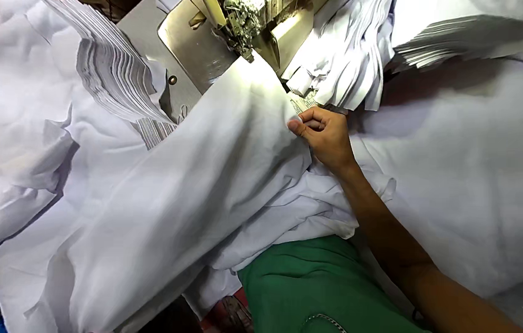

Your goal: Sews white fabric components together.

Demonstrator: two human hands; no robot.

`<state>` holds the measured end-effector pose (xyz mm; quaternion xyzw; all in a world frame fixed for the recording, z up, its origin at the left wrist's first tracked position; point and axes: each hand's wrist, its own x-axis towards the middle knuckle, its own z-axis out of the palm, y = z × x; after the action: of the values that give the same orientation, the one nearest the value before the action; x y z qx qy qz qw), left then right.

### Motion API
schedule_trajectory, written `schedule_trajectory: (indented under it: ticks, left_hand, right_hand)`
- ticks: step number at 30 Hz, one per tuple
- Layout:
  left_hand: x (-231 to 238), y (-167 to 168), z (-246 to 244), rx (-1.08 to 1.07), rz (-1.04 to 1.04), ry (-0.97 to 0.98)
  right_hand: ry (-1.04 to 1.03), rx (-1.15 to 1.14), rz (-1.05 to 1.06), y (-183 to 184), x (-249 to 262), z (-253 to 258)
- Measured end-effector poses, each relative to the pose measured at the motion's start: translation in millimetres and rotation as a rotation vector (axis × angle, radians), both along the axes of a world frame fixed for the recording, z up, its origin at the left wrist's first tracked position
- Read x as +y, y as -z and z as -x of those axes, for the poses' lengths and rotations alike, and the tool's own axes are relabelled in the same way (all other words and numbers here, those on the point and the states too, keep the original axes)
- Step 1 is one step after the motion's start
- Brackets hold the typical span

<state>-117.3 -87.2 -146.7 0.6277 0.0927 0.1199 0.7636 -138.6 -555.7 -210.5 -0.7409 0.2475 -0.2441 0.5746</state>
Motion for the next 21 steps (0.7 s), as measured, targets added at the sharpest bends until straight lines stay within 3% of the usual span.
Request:
schedule_trajectory:
  ticks: [2, 5, 10, 14, 17, 21]
  left_hand:
    - [48, 27, -10, 0.010, 0.136, 0.172]
    - [43, 35, -10, 0.111, 0.204, 0.081]
    - [24, 44, 5, 0.260, 0.034, 0.109]
    - [21, 45, 1, 0.177, -0.196, 0.152]
    - [28, 48, -3, 0.092, 0.021, 0.079]
    - [16, 45, 5, 0.345, 0.237, 0.086]
  right_hand:
    - [-0.017, 0.016, -0.021, 2, 3, 3]
    - [-0.043, 0.021, -0.028, 2, 9, 13]
    - [-0.074, 0.034, -0.090, 10, 11, 22]
    - [-0.055, 0.037, -0.071, 7, 8, 27]
    - [0.009, 0.040, 0.009, 2, 5, 29]
    - [0.029, 0.035, 0.044, 7, 3, 33]
